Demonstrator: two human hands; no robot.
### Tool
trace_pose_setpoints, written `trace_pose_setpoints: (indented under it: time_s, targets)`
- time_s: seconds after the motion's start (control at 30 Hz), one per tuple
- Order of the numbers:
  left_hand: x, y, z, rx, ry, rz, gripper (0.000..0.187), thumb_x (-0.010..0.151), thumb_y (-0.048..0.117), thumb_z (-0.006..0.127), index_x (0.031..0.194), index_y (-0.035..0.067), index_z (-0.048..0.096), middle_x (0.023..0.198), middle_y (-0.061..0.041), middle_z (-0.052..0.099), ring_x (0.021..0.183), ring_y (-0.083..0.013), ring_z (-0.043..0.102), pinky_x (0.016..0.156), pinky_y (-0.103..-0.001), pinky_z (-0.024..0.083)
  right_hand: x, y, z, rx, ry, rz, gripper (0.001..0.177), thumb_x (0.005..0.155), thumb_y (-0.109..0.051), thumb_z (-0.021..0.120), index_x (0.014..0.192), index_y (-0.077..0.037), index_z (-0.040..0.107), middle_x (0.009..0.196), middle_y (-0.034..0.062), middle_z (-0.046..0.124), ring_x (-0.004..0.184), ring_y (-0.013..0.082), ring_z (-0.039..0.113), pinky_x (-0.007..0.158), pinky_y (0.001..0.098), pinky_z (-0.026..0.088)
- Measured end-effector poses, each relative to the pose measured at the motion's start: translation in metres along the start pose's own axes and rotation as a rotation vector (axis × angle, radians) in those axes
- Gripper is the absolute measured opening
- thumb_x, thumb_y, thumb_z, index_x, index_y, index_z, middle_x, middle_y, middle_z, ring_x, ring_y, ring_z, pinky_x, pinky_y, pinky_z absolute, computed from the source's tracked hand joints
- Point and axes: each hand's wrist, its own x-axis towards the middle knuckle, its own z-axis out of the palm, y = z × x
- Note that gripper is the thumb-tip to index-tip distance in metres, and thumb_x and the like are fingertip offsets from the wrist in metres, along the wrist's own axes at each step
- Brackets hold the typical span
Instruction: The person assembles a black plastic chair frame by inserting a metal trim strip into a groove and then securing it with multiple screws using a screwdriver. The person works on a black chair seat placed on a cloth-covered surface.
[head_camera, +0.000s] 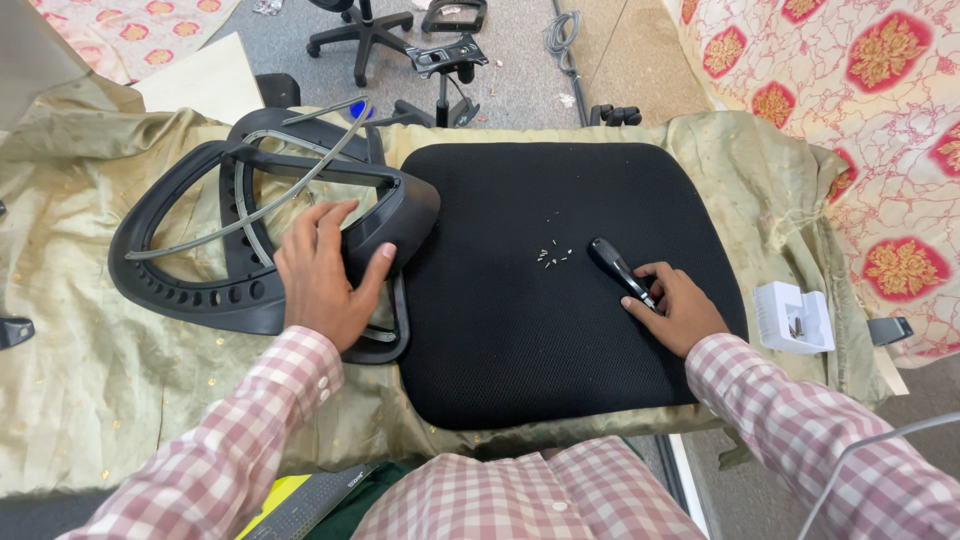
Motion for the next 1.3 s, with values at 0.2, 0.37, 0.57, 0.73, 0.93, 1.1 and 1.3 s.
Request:
trace_pose_setpoints:
  time_s: [0.2,0.37,0.57,0.73,0.93,1.1,1.3]
  targets:
    - [0.039,-0.076,0.018,0.116,0.072,-0.114,0.049,0.104,0.027,0.070,0.144,0.004,0.056,0.141,-0.019,0.054,0.132,-0.0419,0.046,0.110,-0.052,0.035,0.012,0.007,-0.002,0.053,-0.040,0.026,0.060,0.082,-0.050,0.075,0.126,-0.012,0.061,0.084,0.0086,0.061,0.077,0.0222,0.063,0.074,0.0386,0.053]
    - [0.064,-0.110,0.026,0.090,-0.131,-0.286,0.057,0.087,0.034,0.079,0.132,0.003,0.060,0.127,-0.022,0.058,0.113,-0.0375,0.058,0.099,-0.045,0.045,0.013,0.007,-0.002,0.095,-0.037,0.039,0.061,0.078,-0.053,0.077,0.120,-0.011,0.062,0.083,0.0085,0.061,0.077,0.0226,0.062,0.074,0.0384,0.052]
    - [0.056,-0.075,0.009,0.023,-0.247,-0.389,0.053,0.093,0.051,0.069,0.115,0.003,0.071,0.097,-0.018,0.070,0.085,-0.0313,0.067,0.079,-0.044,0.052,0.008,0.001,-0.004,0.039,-0.007,0.027,0.057,0.080,-0.051,0.077,0.121,-0.013,0.063,0.084,0.0071,0.061,0.074,0.0205,0.063,0.070,0.0371,0.052]
    - [0.042,-0.040,-0.009,-0.024,-0.324,-0.363,0.074,0.085,0.065,0.069,0.116,-0.003,0.070,0.098,-0.024,0.072,0.089,-0.0346,0.069,0.084,-0.045,0.053,-0.009,-0.007,0.004,0.045,0.159,0.049,0.040,0.086,-0.044,0.072,0.115,-0.017,0.068,0.084,0.0028,0.062,0.068,0.0194,0.063,0.066,0.0360,0.053]
    - [0.047,-0.021,-0.018,0.199,-0.508,-0.305,0.099,0.053,0.067,0.088,0.119,-0.004,0.067,0.104,-0.025,0.074,0.097,-0.0363,0.074,0.091,-0.045,0.056,-0.019,-0.008,0.013,0.043,0.286,-0.003,0.031,0.092,-0.040,0.069,0.110,-0.014,0.070,0.081,0.0034,0.063,0.067,0.0208,0.063,0.063,0.0370,0.052]
    - [0.059,-0.013,-0.016,0.230,-0.570,-0.338,0.096,0.049,0.063,0.093,0.116,-0.001,0.069,0.102,-0.023,0.075,0.095,-0.0353,0.074,0.089,-0.045,0.057,-0.015,-0.005,0.010,0.065,0.266,0.010,0.030,0.092,-0.040,0.069,0.108,-0.015,0.070,0.079,0.0026,0.064,0.065,0.0199,0.063,0.063,0.0364,0.052]
    - [0.061,-0.005,-0.014,0.395,-0.628,-0.317,0.086,0.054,0.066,0.091,0.110,0.006,0.067,0.097,-0.018,0.075,0.095,-0.0350,0.074,0.088,-0.045,0.058,-0.015,-0.005,0.007,0.068,0.232,0.051,0.029,0.090,-0.042,0.070,0.105,-0.016,0.072,0.077,0.0002,0.064,0.063,0.0170,0.063,0.062,0.0347,0.053]
